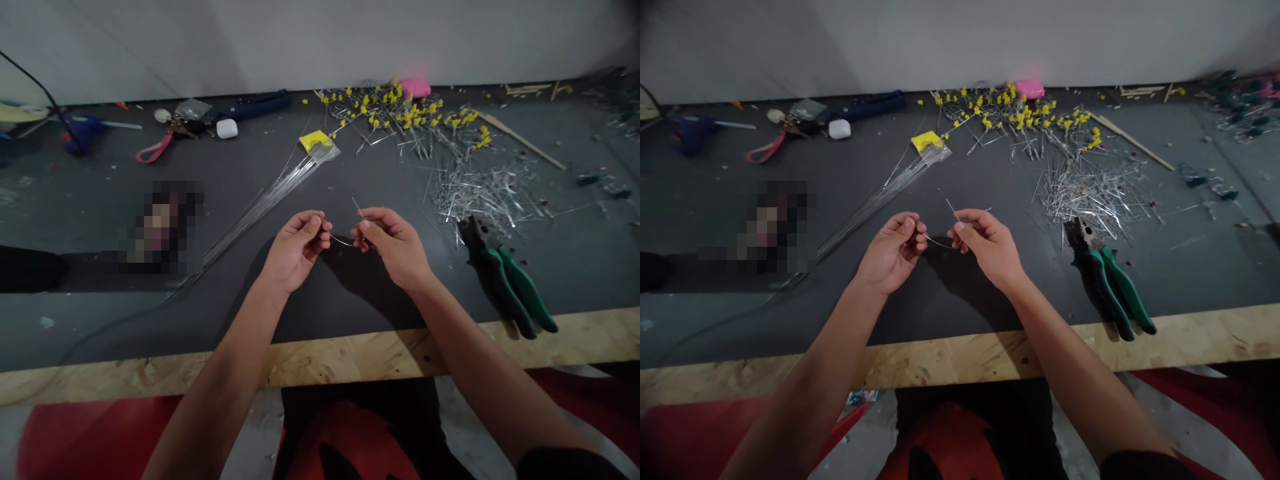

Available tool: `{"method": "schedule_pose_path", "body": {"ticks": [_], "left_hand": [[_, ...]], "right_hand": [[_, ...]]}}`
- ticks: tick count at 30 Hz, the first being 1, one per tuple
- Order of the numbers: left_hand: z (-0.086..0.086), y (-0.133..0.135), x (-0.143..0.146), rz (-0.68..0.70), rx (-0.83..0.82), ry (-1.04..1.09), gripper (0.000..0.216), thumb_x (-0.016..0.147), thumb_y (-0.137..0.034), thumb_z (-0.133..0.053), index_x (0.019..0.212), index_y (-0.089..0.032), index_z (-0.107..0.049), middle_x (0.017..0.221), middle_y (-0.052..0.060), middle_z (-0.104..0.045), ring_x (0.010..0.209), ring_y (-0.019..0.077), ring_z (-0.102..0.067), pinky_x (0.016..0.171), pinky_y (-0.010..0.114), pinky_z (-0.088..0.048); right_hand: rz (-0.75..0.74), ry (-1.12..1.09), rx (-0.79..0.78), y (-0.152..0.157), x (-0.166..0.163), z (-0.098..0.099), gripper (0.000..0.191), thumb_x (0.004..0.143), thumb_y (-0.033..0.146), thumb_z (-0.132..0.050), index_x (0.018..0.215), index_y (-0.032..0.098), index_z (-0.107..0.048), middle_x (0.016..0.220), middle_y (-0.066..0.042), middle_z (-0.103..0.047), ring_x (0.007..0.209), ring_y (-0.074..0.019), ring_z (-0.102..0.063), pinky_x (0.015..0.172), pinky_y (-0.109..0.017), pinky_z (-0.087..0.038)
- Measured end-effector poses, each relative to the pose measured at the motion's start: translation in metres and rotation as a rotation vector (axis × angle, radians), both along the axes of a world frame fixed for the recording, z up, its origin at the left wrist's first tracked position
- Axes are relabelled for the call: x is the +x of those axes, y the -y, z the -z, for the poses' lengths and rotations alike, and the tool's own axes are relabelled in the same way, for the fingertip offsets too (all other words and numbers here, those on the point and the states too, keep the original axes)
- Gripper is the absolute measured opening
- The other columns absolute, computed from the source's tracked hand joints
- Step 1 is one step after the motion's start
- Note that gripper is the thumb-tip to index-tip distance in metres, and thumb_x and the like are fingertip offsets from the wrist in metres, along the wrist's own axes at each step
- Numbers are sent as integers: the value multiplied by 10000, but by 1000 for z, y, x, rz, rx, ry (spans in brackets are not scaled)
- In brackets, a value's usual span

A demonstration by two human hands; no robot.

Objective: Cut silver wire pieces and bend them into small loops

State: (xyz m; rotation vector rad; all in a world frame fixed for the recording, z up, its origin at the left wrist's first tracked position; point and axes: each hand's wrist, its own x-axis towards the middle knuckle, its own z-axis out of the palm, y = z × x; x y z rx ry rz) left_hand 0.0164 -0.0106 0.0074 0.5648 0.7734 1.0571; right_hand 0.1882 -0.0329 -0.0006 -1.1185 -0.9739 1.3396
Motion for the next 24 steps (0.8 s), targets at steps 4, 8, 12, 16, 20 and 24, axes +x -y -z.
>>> {"method": "schedule_pose_path", "body": {"ticks": [4, 8, 12, 16, 20, 24], "left_hand": [[-2, 2, 1, 34, 5, 15, 79, 767, -156, -682, 836, -154, -642, 720, -20, -658, 590, 38, -602, 573, 128, -507], [-3, 4, 2, 114, 12, 31, 69, 786, -182, -667, 838, -143, -643, 748, 3, -665, 614, 57, -611, 575, 149, -516], [-2, 5, 1, 222, -24, 14, 142, 829, -263, -622, 798, -125, -639, 729, 24, -662, 594, 73, -609, 545, 165, -509], [-2, 6, -1, 292, -44, 14, 181, 841, -287, -602, 800, -117, -647, 709, 30, -662, 579, 78, -609, 530, 165, -506], [-3, 6, -2, 328, -53, 35, 181, 841, -281, -597, 785, -117, -651, 682, 26, -660, 543, 75, -598, 500, 161, -498], [-4, 6, -5, 406, -67, 61, 207, 821, -293, -626, 738, -106, -652, 652, 32, -657, 513, 73, -587, 483, 162, -489]], "right_hand": [[55, 6, -28, -1, 0, 2, 159, 767, 286, -674, 904, 215, -635, 718, 19, -670, 570, -85, -586, 497, -223, -449], [23, 18, -40, 0, 1, 1, 164, 759, 296, -681, 894, 209, -643, 712, 15, -661, 567, -85, -578, 477, -218, -436], [-20, 30, -33, 0, 1, -1, 139, 766, 300, -672, 873, 212, -659, 673, 24, -635, 545, -76, -547, 473, -215, -425], [-87, -21, -40, 1, 3, -1, 120, 764, 296, -679, 844, 208, -669, 630, 37, -601, 528, -64, -512, 483, -211, -411], [-220, -76, -39, 3, 5, -2, 112, 774, 290, -680, 847, 206, -668, 646, 39, -604, 536, -60, -512, 515, -215, -411], [-332, -51, -52, 4, 8, -3, 120, 784, 301, -674, 853, 203, -665, 665, 34, -606, 544, -65, -516, 534, -224, -418]]}}
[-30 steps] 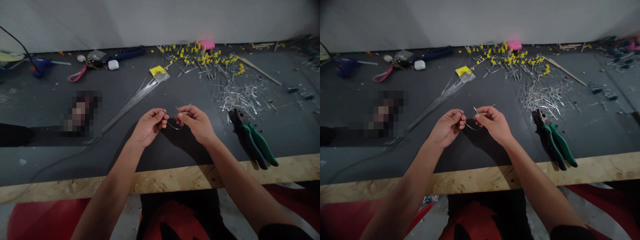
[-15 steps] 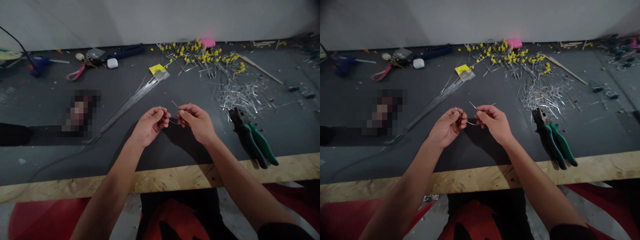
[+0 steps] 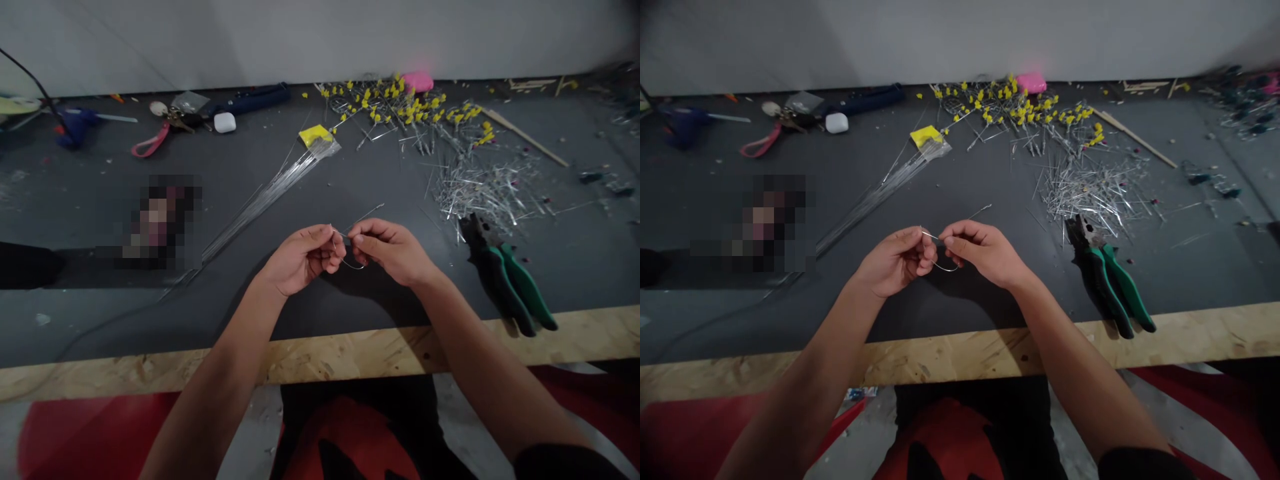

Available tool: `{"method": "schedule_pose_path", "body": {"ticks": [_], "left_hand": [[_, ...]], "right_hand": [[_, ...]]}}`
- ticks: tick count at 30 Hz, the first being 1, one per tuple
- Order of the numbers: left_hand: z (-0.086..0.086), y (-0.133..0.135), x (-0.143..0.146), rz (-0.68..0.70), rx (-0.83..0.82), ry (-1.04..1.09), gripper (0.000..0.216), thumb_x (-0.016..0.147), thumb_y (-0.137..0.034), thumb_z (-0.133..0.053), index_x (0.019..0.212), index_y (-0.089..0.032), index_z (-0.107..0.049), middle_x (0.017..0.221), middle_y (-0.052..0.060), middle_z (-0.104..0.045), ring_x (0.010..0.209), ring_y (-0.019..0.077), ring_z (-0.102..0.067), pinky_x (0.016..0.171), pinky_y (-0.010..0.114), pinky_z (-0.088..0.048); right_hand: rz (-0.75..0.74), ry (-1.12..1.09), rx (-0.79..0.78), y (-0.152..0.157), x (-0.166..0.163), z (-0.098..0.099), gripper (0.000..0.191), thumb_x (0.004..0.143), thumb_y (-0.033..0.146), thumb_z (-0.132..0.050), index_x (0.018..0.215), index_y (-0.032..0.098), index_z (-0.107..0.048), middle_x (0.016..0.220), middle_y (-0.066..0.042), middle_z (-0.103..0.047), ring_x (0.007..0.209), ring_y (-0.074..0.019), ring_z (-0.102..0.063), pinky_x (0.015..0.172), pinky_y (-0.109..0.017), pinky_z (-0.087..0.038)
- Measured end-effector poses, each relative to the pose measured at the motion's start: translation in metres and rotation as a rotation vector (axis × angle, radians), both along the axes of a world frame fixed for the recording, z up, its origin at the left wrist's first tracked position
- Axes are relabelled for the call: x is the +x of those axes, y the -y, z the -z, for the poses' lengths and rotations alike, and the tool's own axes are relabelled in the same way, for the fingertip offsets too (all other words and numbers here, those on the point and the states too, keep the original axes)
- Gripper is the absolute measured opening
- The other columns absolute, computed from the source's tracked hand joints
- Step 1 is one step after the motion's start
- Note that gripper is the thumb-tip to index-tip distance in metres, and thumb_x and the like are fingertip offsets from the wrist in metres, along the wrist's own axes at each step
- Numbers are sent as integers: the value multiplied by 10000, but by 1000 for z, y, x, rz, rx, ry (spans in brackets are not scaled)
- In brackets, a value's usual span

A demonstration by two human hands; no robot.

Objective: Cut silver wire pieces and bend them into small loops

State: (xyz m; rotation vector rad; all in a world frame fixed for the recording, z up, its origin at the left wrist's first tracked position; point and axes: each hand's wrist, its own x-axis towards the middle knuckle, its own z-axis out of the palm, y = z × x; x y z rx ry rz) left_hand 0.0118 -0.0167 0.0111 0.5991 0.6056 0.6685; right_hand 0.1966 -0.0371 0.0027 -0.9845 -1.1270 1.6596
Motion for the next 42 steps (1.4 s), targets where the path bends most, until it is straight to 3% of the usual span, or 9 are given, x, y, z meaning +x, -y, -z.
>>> {"method": "schedule_pose_path", "body": {"ticks": [7, 12, 24, 33, 42], "left_hand": [[0, 2, -6, 126, -63, 94, 211, 742, -298, -719, 733, -91, -678, 643, 57, -684, 526, 93, -619, 476, 158, -500], [0, 0, -5, 179, -75, 32, 217, 737, -293, -726, 721, -87, -662, 650, 64, -699, 531, 105, -634, 491, 176, -531], [-3, -1, -8, 330, -40, -124, 296, 739, -366, -716, 702, -73, -688, 676, 90, -709, 543, 118, -652, 521, 197, -545], [-4, 1, -4, 265, -97, -116, 284, 703, -343, -743, 661, -78, -650, 584, 54, -652, 472, 99, -586, 424, 184, -466], [-6, 4, 1, 187, -44, -109, 222, 739, -282, -709, 680, -94, -607, 559, 8, -575, 474, 69, -527, 421, 162, -420]], "right_hand": [[-158, -50, -4, 1, 7, -4, 114, 805, 292, -665, 852, 188, -660, 653, 27, -601, 566, -67, -520, 552, -215, -433], [-226, -39, 12, 3, 8, -7, 116, 816, 273, -656, 853, 162, -656, 667, 17, -607, 575, -64, -517, 562, -209, -435], [-254, 155, 64, 5, 8, -15, 131, 830, 285, -618, 870, 165, -650, 688, 12, -635, 604, -78, -531, 581, -222, -429], [-209, 188, 126, 4, 6, -13, 115, 822, 273, -619, 877, 175, -642, 719, 23, -611, 618, -73, -505, 587, -222, -404], [-112, 208, 212, 3, 3, -10, 81, 844, 235, -587, 899, 190, -626, 757, 34, -606, 637, -64, -503, 605, -213, -398]]}}
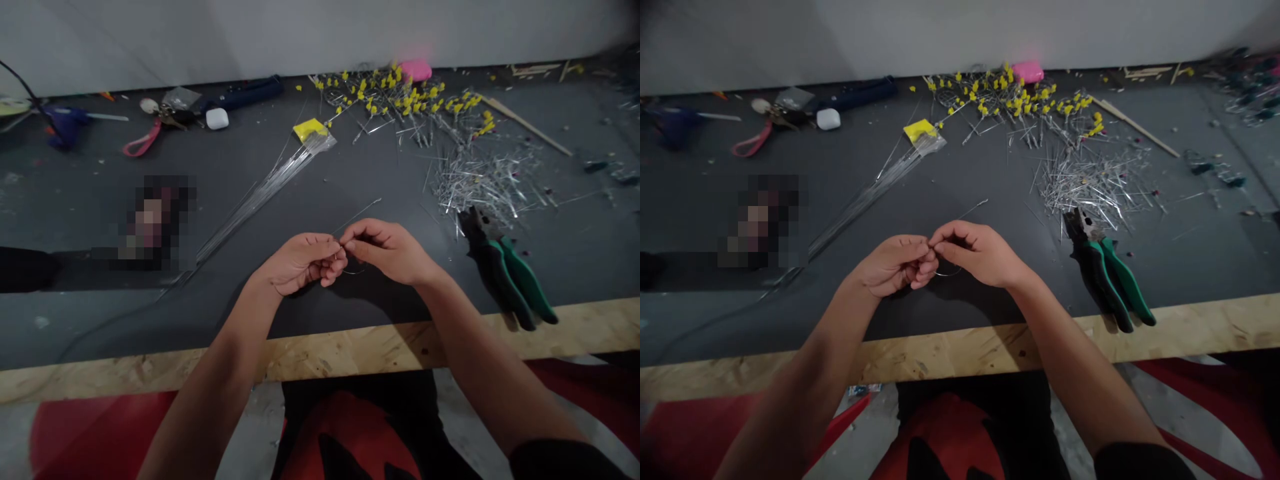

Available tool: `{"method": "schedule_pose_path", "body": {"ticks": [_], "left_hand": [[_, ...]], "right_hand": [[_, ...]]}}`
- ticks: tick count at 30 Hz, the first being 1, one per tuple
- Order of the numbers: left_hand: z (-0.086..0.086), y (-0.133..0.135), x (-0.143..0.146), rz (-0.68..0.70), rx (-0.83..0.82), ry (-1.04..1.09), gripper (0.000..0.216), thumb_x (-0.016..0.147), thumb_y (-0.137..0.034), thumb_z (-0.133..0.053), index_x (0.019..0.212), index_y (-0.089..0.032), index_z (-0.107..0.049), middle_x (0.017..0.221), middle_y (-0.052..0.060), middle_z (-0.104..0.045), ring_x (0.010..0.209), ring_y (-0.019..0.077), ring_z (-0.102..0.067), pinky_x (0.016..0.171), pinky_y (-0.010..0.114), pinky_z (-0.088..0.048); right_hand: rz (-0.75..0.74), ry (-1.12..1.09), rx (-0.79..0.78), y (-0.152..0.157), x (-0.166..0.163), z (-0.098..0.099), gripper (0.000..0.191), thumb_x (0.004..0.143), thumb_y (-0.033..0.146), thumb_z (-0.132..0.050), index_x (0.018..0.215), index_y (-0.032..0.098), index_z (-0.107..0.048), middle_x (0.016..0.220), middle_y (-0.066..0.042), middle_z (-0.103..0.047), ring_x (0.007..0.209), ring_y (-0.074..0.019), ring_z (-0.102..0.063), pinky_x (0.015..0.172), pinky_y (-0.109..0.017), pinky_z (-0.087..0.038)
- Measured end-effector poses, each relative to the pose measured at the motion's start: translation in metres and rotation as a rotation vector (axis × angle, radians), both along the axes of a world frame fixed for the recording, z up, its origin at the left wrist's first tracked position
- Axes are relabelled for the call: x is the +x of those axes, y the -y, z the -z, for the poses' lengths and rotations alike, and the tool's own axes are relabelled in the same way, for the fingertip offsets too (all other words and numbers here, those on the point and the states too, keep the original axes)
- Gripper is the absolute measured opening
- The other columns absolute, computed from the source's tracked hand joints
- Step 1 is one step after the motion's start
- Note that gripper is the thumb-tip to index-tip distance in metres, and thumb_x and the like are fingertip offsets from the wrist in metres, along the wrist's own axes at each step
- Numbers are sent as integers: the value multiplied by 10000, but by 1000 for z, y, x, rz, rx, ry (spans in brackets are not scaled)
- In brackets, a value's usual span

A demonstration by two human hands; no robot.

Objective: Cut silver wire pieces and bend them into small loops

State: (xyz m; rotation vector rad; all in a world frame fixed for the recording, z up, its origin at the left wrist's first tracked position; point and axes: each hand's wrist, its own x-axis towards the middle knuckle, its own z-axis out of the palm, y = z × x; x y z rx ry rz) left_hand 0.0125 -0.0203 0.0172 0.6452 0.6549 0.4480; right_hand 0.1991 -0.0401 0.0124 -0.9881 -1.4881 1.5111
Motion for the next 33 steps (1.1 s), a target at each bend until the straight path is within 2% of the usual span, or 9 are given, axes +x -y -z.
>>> {"method": "schedule_pose_path", "body": {"ticks": [6, 12, 24, 33], "left_hand": [[-1, 1, 6, -97, 15, 75, 181, 778, -262, -671, 704, -113, -599, 515, -31, -506, 425, 42, -465, 390, 135, -367], [-2, 3, 9, -172, 56, 109, 166, 774, -255, -678, 722, -118, -601, 533, -36, -500, 461, 49, -472, 413, 148, -402], [3, 2, 12, -179, 61, 86, 136, 778, -249, -665, 802, -119, -634, 644, -2, -605, 522, 59, -534, 481, 166, -451], [3, 4, 11, -204, 71, 139, 112, 800, -225, -655, 796, -114, -639, 610, -23, -536, 531, 54, -519, 475, 155, -444]], "right_hand": [[149, -107, -3, 1, -12, 6, 70, 853, 239, -574, 898, 189, -593, 730, 38, -560, 581, -49, -460, 546, -198, -383], [202, -278, -110, 4, -24, 8, 140, 835, 321, -608, 874, 202, -545, 657, 59, -514, 509, -40, -427, 452, -175, -348], [314, -127, -53, 2, -21, 7, 161, 842, 367, -588, 830, 217, -531, 620, 48, -508, 513, -73, -434, 476, -220, -358], [283, -144, -14, 4, -26, 10, 131, 875, 362, -536, 880, 238, -495, 737, 31, -518, 597, -84, -492, 533, -228, -411]]}}
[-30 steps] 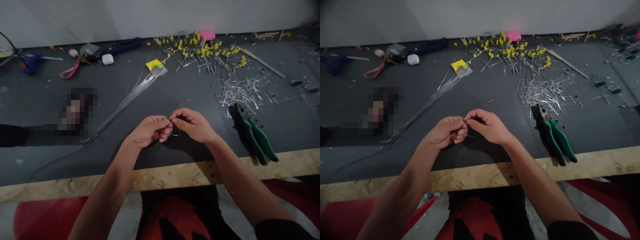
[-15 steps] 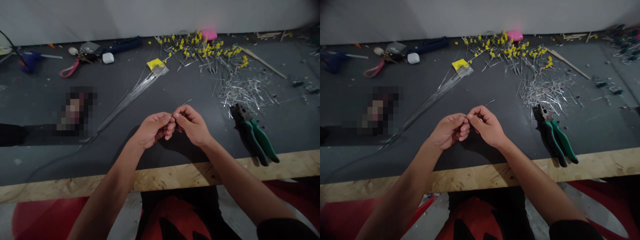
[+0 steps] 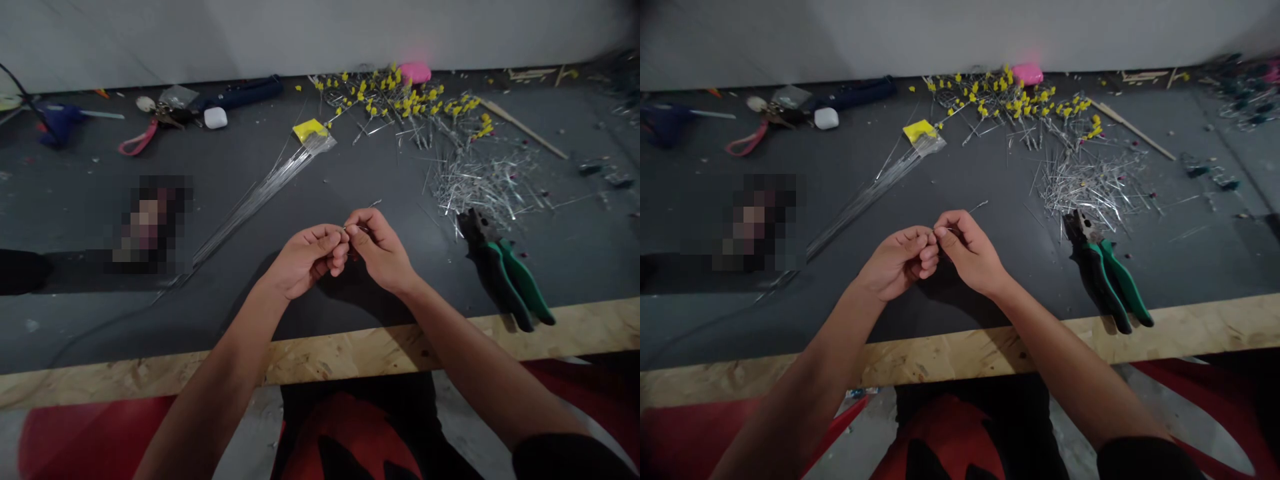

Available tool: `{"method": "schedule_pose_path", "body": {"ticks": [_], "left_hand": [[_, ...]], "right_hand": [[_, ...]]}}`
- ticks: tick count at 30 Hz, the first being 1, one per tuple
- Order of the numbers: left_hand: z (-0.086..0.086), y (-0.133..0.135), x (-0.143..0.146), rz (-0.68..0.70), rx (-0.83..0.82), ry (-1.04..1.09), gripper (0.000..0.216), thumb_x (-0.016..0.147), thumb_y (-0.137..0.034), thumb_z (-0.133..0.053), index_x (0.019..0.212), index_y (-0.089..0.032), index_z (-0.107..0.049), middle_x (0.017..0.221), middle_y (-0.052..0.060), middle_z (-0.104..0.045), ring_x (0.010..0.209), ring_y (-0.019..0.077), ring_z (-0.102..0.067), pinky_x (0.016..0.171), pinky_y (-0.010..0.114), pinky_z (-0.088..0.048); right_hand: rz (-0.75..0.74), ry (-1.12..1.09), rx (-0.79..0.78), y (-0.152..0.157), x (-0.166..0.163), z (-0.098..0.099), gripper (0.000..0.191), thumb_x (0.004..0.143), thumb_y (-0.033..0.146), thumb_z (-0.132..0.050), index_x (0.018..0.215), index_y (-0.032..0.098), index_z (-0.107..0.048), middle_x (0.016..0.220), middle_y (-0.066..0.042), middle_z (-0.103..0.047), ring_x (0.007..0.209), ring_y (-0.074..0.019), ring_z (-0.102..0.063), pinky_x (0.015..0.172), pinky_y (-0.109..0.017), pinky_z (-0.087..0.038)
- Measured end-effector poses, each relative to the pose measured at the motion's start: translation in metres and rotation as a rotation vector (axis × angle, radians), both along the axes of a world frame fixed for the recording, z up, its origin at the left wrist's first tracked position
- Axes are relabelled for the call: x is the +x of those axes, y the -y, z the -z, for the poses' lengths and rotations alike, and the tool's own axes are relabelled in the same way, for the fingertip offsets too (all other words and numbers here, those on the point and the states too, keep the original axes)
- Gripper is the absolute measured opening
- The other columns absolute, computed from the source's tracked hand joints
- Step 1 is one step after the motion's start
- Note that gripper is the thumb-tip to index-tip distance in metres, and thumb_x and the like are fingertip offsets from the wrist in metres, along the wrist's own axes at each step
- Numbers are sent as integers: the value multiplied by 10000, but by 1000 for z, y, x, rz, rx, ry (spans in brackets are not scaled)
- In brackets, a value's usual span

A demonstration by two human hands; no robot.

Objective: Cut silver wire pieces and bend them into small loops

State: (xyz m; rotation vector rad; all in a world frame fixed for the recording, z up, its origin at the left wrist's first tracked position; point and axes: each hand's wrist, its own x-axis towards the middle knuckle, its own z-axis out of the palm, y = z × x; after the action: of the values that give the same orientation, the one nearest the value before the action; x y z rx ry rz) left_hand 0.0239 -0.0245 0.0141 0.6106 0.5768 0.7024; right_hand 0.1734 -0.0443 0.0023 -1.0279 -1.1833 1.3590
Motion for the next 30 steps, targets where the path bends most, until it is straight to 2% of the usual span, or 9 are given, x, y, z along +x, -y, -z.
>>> {"method": "schedule_pose_path", "body": {"ticks": [10, 15, 20, 25, 30], "left_hand": [[-1, 2, 3, -64, 53, -52, 156, 755, -257, -706, 758, -129, -617, 589, -30, -540, 510, 54, -501, 472, 159, -437], [1, 1, 6, -99, 34, -80, 178, 755, -275, -705, 817, -128, -627, 613, -20, -587, 510, 59, -531, 492, 167, -459], [3, 0, 4, -89, 29, -64, 160, 796, -277, -665, 840, -128, -625, 742, 25, -680, 599, 85, -619, 557, 185, -512], [5, -1, 2, -83, 82, -87, 132, 760, -218, -705, 835, -119, -661, 849, 36, -703, 702, 91, -653, 652, 189, -532], [6, -2, 1, -65, 128, -173, 160, 726, -241, -737, 818, -123, -679, 796, 22, -690, 712, 89, -647, 702, 206, -523]], "right_hand": [[-50, -42, -29, 4, -5, 0, 105, 902, 359, -484, 954, 274, -452, 721, 40, -521, 540, -91, -523, 526, -258, -445], [11, 17, -40, 0, -3, 0, 134, 897, 384, -491, 915, 260, -443, 642, 51, -522, 519, -91, -525, 479, -236, -415], [80, -1, -38, -5, 5, -1, 146, 883, 373, -528, 923, 252, -454, 587, 79, -463, 445, -67, -441, 410, -203, -366], [94, 21, -42, -7, 9, -1, 146, 881, 373, -527, 925, 256, -452, 573, 89, -426, 423, -61, -415, 402, -201, -363], [51, 17, -24, -8, 12, -1, 160, 882, 387, -527, 928, 256, -445, 538, 98, -396, 421, -64, -418, 408, -208, -359]]}}
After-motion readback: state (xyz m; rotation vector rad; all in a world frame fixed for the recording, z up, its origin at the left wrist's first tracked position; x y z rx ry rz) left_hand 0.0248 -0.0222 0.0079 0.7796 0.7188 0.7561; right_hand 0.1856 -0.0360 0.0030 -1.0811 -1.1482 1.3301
